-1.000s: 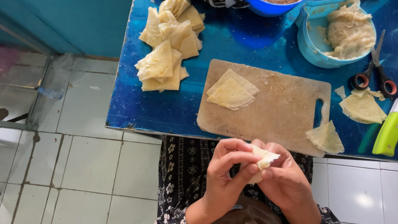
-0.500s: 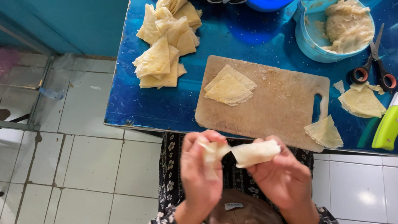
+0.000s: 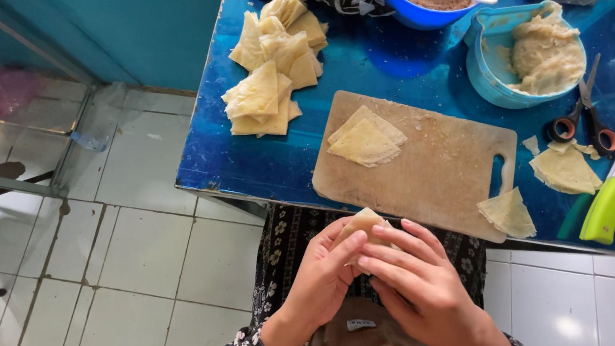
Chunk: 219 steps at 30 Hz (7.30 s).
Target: The person presses a round of dough flat on a cutting board, cuts it with a knife, trims pieces with scissors, and folds the dough wrappers. They spoon brown filling from a blue bowl onto the wrappers and pinch the dough closed into filled parcels, setting finished pieces aside.
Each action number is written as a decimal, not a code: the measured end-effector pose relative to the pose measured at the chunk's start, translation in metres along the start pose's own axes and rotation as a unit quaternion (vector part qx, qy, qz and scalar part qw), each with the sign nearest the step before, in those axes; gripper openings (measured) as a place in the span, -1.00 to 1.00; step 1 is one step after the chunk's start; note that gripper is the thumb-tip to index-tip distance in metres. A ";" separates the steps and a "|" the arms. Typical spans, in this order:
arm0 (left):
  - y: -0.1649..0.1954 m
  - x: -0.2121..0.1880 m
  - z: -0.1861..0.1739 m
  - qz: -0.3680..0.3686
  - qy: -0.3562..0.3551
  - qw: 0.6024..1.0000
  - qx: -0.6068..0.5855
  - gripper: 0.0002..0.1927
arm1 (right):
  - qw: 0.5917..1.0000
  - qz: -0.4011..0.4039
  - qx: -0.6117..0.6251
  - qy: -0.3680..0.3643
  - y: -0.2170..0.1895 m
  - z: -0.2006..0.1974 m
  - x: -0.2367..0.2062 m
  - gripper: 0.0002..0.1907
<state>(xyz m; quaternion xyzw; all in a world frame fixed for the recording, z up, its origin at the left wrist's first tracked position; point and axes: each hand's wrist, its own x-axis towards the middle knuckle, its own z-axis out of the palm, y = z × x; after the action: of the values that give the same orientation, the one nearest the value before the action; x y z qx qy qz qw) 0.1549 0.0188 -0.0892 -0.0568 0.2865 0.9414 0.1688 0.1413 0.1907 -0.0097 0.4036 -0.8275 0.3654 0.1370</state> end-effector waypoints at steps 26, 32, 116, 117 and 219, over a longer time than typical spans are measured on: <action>0.079 0.082 0.035 0.256 0.151 0.586 0.754 -0.83 | 0.960 0.207 -0.156 0.103 0.073 0.035 0.077 -0.88; 0.084 0.079 0.032 0.236 0.159 0.613 0.737 -0.71 | 0.953 0.253 -0.152 0.066 0.076 0.034 0.082 -0.90; -0.012 0.087 0.089 0.314 -0.027 0.723 0.614 -0.85 | 0.949 0.282 -0.133 0.048 0.104 -0.110 -0.060 -0.80; -0.015 0.084 0.088 0.247 -0.037 0.779 0.574 -0.82 | 0.945 0.290 -0.129 0.081 0.101 -0.108 -0.060 -0.82; 0.147 0.104 0.039 0.323 0.148 0.548 0.758 -0.56 | 0.889 -0.046 -0.372 -0.261 0.100 -0.029 0.166 -0.16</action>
<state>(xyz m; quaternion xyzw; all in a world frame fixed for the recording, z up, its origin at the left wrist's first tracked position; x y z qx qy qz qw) 0.0055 -0.0438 -0.0014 0.0497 0.9134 0.3447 -0.2107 -0.0436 0.1581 0.0477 0.4415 -0.8893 -0.0948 0.0727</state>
